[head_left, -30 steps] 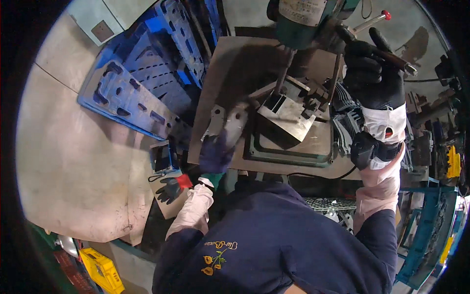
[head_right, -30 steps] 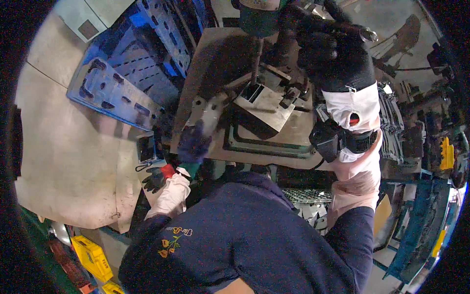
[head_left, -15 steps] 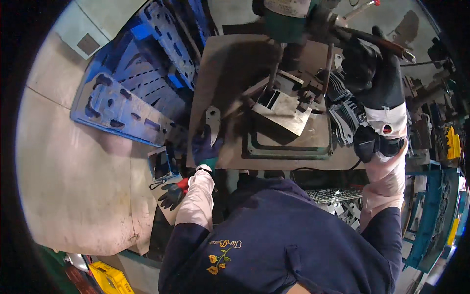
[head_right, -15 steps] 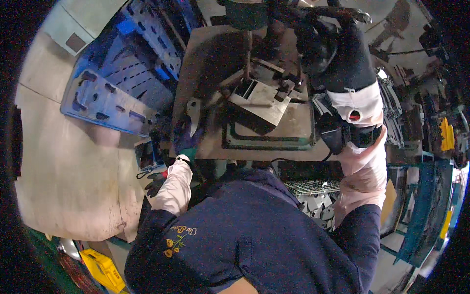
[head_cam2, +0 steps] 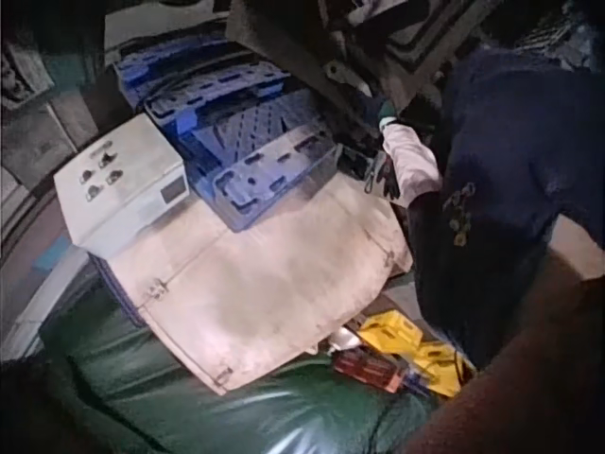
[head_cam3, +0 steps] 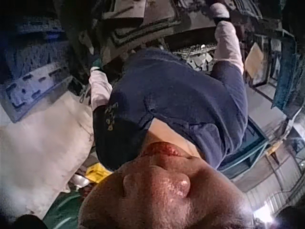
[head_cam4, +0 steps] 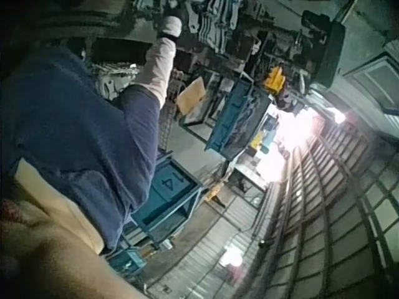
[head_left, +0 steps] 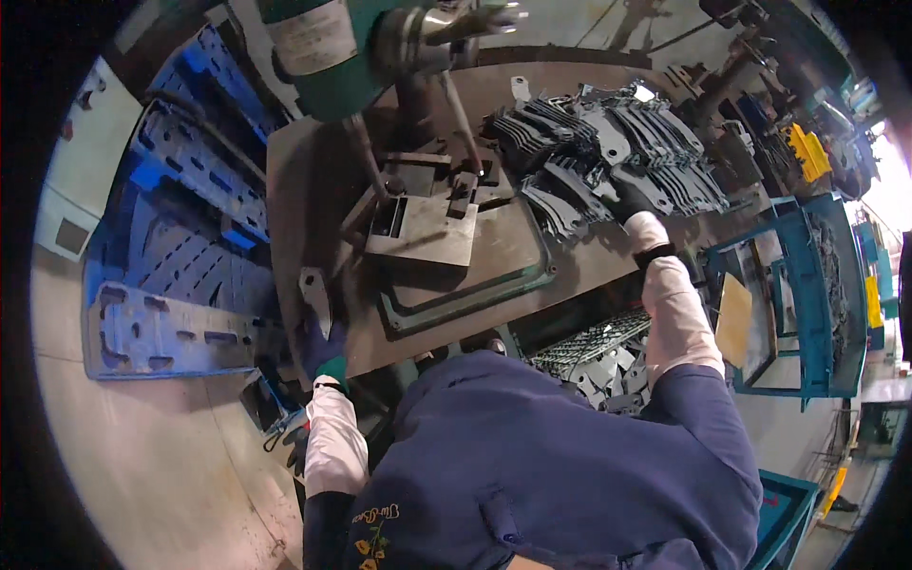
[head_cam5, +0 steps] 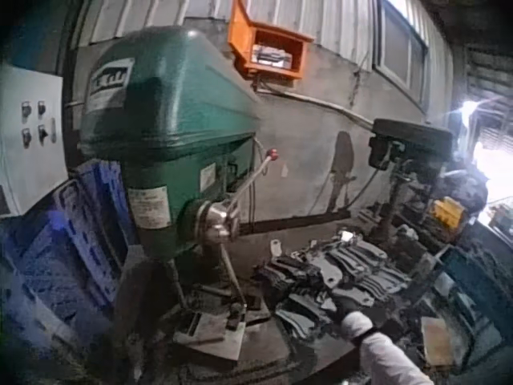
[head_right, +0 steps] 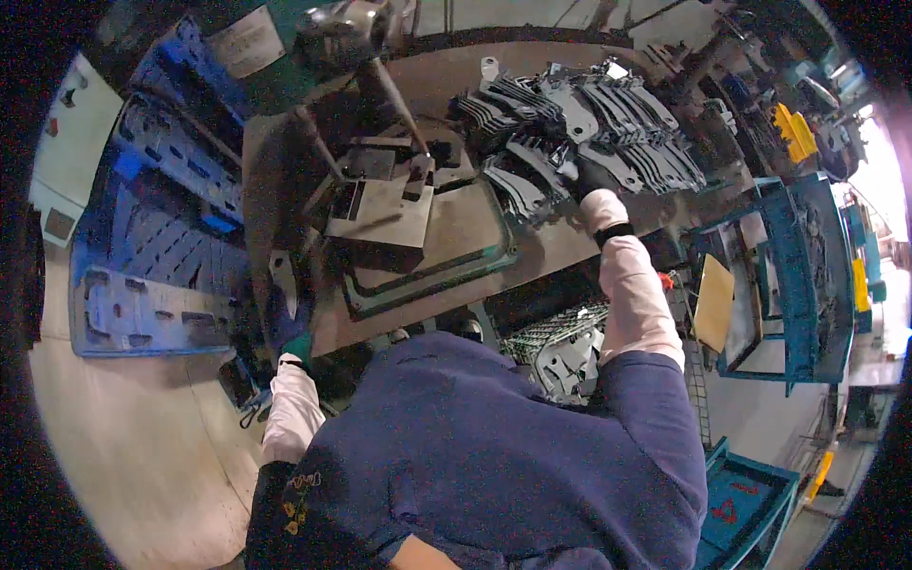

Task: Drilling holes into small metal fabrication parts using a drill press.

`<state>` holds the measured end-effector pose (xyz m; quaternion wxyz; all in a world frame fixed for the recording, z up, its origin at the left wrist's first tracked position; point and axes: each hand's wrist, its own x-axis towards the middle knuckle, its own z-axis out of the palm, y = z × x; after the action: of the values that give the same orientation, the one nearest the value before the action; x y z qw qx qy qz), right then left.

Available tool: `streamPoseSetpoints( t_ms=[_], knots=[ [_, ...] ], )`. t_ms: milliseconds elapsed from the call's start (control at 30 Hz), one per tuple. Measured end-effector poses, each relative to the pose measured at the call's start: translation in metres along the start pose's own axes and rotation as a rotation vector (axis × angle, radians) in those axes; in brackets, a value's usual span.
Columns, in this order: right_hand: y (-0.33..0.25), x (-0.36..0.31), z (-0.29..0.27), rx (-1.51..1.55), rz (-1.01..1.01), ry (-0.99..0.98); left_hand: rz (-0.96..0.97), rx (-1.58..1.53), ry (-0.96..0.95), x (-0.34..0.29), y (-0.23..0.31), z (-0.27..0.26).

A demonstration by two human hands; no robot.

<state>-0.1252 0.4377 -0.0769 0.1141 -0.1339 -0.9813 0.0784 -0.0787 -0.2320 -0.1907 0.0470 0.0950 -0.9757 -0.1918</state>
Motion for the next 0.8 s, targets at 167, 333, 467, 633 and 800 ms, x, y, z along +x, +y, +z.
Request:
streamPoseSetpoints(
  t_ms=[167, 333, 467, 633, 800],
  knots=[
    [-0.023, -0.022, 0.04, -0.012, 0.014, -0.054, -0.004, 0.136, 0.052, -0.001, -0.032, 0.012],
    [-0.025, -0.014, 0.054, -0.302, 0.079, -0.253, -0.118, 0.36, 0.087, -0.006, 0.037, -0.03],
    [-0.024, -0.005, 0.052, -0.388, -0.094, -0.144, -0.253, 0.188, 0.002, -0.012, 0.064, -0.056],
    [-0.016, -0.001, 0.067, -0.331, -0.081, -0.12, 0.102, 0.154, 0.234, -0.008, 0.039, -0.026],
    [0.001, 0.0, 0.093, -0.484, -0.229, -0.08, 0.379, -0.097, 0.209, -0.031, 0.091, -0.044]
  ],
)
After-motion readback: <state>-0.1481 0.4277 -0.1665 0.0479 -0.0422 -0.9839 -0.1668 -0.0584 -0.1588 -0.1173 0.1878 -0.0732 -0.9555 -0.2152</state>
